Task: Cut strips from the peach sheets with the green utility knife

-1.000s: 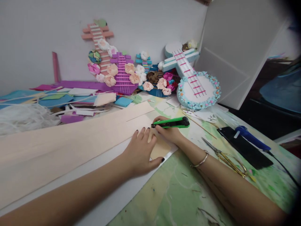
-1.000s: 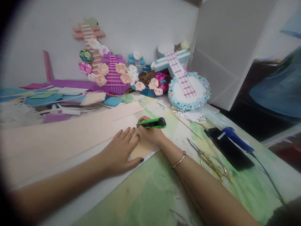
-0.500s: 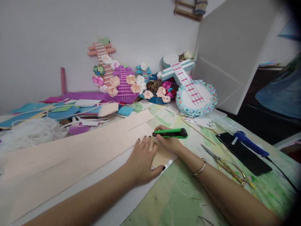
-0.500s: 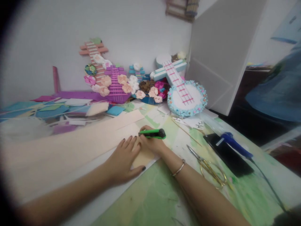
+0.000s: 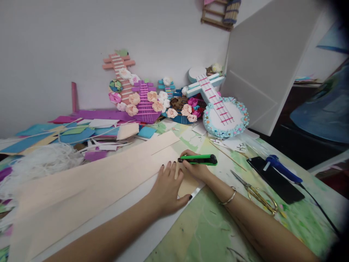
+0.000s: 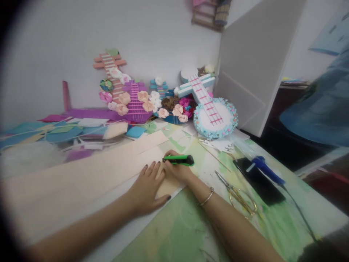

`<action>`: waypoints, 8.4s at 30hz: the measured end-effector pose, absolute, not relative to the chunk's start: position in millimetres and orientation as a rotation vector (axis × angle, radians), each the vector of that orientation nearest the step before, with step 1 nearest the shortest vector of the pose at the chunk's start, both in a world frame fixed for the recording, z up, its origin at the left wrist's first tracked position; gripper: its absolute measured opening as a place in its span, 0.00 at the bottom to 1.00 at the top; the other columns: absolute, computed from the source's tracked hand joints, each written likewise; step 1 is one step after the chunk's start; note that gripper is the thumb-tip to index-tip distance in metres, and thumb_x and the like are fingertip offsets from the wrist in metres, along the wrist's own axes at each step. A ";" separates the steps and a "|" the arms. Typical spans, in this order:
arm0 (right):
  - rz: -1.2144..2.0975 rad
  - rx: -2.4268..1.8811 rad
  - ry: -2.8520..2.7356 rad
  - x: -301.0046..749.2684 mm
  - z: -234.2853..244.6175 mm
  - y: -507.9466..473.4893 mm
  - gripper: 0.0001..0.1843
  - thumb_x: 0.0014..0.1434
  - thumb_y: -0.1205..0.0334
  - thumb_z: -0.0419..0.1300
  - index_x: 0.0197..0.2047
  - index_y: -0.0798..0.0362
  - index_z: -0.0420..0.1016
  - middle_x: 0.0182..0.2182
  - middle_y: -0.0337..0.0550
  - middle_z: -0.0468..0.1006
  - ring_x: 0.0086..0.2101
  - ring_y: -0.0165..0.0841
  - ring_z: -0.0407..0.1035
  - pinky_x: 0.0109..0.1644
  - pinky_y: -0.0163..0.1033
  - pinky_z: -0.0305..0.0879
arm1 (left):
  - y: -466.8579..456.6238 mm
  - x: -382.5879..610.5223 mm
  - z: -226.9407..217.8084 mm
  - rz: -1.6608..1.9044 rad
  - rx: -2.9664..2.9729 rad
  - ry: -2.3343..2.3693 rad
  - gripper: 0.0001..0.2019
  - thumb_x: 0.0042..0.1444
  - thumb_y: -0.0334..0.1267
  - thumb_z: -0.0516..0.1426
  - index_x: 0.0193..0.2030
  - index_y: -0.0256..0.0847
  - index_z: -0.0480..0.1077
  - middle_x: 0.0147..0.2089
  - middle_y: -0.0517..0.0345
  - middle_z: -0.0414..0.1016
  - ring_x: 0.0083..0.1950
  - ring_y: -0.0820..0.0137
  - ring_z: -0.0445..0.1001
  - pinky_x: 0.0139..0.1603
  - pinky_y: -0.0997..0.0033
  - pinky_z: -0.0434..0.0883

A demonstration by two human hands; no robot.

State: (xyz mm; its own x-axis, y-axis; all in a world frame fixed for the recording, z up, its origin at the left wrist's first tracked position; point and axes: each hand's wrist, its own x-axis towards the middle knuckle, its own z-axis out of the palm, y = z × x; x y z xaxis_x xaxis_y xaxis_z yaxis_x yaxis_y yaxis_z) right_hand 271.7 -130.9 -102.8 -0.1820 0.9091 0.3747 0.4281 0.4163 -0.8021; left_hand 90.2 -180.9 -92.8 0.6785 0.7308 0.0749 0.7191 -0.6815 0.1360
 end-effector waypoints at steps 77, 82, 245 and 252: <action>0.698 -1.197 -1.716 273.1 -101.2 -136.0 0.08 0.51 0.68 0.53 0.36 0.51 0.69 0.32 0.39 0.74 0.35 0.34 0.69 0.44 0.41 0.65 | -180.9 91.5 -97.8 0.219 2.872 1.229 0.37 0.59 0.62 0.47 0.63 0.31 0.61 0.70 0.27 0.52 0.71 0.37 0.48 0.66 0.38 0.49; 0.710 -1.183 -1.723 272.7 -100.8 -136.2 0.08 0.51 0.68 0.53 0.36 0.52 0.69 0.31 0.38 0.75 0.35 0.34 0.69 0.44 0.41 0.64 | -180.7 91.4 -98.1 0.218 2.864 1.225 0.37 0.59 0.62 0.48 0.63 0.30 0.62 0.70 0.27 0.51 0.72 0.37 0.47 0.66 0.38 0.48; 0.651 -1.221 -1.660 284.0 -103.0 -161.6 0.03 0.48 0.66 0.56 0.30 0.52 0.69 0.27 0.39 0.73 0.30 0.33 0.67 0.36 0.38 0.63 | -180.4 91.1 -99.1 0.241 2.864 1.246 0.40 0.58 0.61 0.49 0.69 0.34 0.55 0.70 0.30 0.53 0.71 0.37 0.49 0.65 0.39 0.50; 0.665 -1.229 -1.655 286.0 -106.7 -162.8 0.04 0.48 0.66 0.56 0.31 0.52 0.69 0.27 0.39 0.73 0.31 0.34 0.67 0.37 0.39 0.63 | -180.7 91.1 -97.3 0.237 2.865 1.239 0.40 0.58 0.61 0.50 0.69 0.33 0.56 0.70 0.27 0.53 0.71 0.36 0.49 0.65 0.39 0.50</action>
State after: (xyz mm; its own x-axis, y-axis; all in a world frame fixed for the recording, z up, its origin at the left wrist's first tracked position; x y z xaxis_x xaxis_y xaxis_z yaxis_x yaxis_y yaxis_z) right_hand 286.0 -162.8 -106.7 -0.0579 0.9309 0.3607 0.4223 0.3502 -0.8361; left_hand 91.1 -180.7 -97.3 0.6752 0.7253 0.1345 0.7237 -0.6866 0.0700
